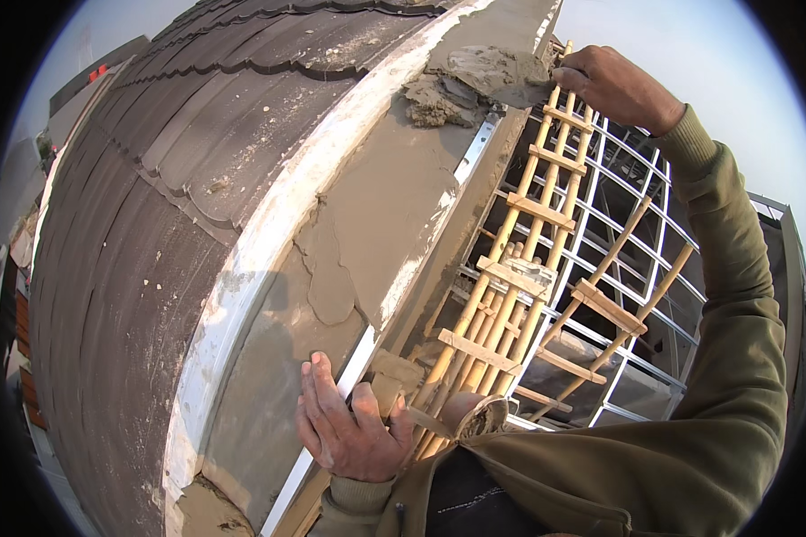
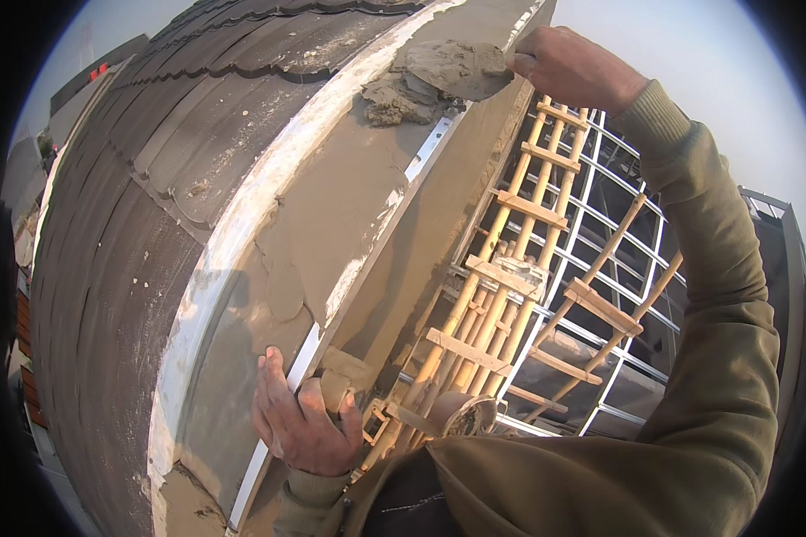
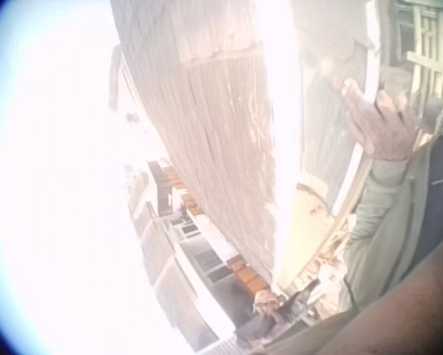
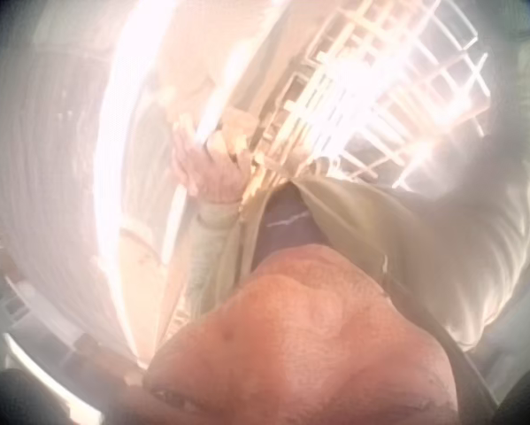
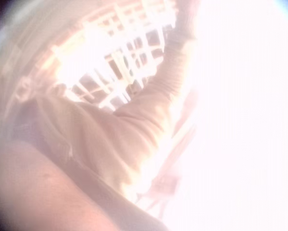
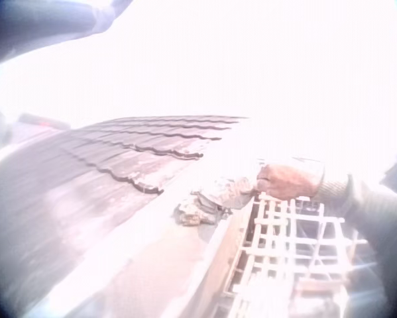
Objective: The person applies mortar to the ridge of a tiled roof using a trowel and smooths the surface with a hand-held tool while standing on a bamboo scaffold.
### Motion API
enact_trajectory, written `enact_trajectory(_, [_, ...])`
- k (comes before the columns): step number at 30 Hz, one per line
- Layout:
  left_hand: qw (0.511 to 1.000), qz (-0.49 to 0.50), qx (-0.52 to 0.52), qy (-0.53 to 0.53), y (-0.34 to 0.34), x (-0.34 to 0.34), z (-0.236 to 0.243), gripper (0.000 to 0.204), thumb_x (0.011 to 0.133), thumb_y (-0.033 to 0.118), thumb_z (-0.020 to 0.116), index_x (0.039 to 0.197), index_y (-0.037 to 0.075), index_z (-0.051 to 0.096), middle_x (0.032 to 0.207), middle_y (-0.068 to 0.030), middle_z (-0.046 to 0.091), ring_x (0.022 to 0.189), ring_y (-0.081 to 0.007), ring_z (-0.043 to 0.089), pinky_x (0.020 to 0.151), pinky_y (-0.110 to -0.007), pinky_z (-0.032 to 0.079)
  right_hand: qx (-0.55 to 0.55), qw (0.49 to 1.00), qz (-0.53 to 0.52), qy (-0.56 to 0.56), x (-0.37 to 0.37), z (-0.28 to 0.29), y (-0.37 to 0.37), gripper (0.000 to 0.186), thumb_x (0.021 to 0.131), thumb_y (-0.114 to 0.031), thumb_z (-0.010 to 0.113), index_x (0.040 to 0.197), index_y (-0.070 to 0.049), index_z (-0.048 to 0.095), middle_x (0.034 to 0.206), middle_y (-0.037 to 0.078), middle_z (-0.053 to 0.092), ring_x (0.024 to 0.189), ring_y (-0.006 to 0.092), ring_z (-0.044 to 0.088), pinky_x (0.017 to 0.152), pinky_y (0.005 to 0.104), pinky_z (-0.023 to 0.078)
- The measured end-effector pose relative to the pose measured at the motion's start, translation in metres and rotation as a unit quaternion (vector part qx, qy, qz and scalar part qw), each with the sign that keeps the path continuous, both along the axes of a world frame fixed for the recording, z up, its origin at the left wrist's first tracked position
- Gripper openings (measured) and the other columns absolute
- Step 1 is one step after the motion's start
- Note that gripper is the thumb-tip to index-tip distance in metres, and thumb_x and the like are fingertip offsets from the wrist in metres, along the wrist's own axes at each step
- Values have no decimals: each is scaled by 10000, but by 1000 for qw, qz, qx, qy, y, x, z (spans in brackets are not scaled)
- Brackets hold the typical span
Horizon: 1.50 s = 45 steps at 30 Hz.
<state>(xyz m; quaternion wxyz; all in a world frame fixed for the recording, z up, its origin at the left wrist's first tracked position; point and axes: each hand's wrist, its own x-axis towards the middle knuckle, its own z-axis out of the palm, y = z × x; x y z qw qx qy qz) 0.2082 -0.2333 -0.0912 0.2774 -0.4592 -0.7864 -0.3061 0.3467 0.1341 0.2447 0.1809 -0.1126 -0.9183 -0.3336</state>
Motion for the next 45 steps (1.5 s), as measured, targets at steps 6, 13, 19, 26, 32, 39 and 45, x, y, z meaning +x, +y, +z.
enact_trajectory(6, [1000,7,-12,-3,0,2,0,393,993,392,515,1136,28,553,1501,-303,476,1361,-488,500,1049,-578,407,-14,977,-209,-35,-68,-27,-67,282,985,-189,580,995,31,756,883,209,753,842,335,767,852,450,622])
enact_trajectory(13, [1000,5,-15,-12,-4,3,0,384,955,369,564,1139,32,564,1508,-305,469,1375,-488,487,1061,-581,401,44,982,-180,-44,-97,-26,-45,294,1014,-186,553,990,33,748,846,236,742,734,396,740,778,480,623])
enact_trajectory(19, [1000,7,-9,-2,0,1,0,402,970,399,545,1123,32,604,1520,-277,468,1391,-459,481,1073,-585,394,-86,972,-213,-53,-101,-13,58,392,1042,-238,496,950,79,709,826,228,714,658,379,723,650,508,598])
enact_trajectory(26, [1000,16,14,14,-3,2,-5,430,990,437,529,1089,30,625,1514,-267,483,1385,-444,489,1060,-598,402,-199,922,-327,-50,-108,6,7,448,1054,-263,433,839,68,646,617,132,606,484,230,632,410,408,503])
enact_trajectory(32, [1000,7,21,5,-2,2,-4,419,996,431,529,1055,26,619,1503,-279,492,1378,-457,491,1042,-598,412,-309,896,-312,-69,-56,22,-8,436,1033,-320,446,885,17,680,650,118,621,502,219,625,461,377,534])
enact_trajectory(39, [1000,3,22,3,-2,0,-4,444,1012,446,503,1062,20,619,1496,-274,492,1361,-465,504,1018,-583,434,-68,976,-186,-85,2,10,2,373,1050,-280,528,940,28,709,792,198,691,731,378,685,810,502,572])
enact_trajectory(45, [1000,5,24,9,1,-1,-8,451,1018,448,483,1068,20,616,1491,-261,496,1333,-470,528,993,-574,453,-10,983,-183,-13,-20,1,-23,335,1042,-280,571,989,5,739,820,202,723,797,378,734,812,489,598])
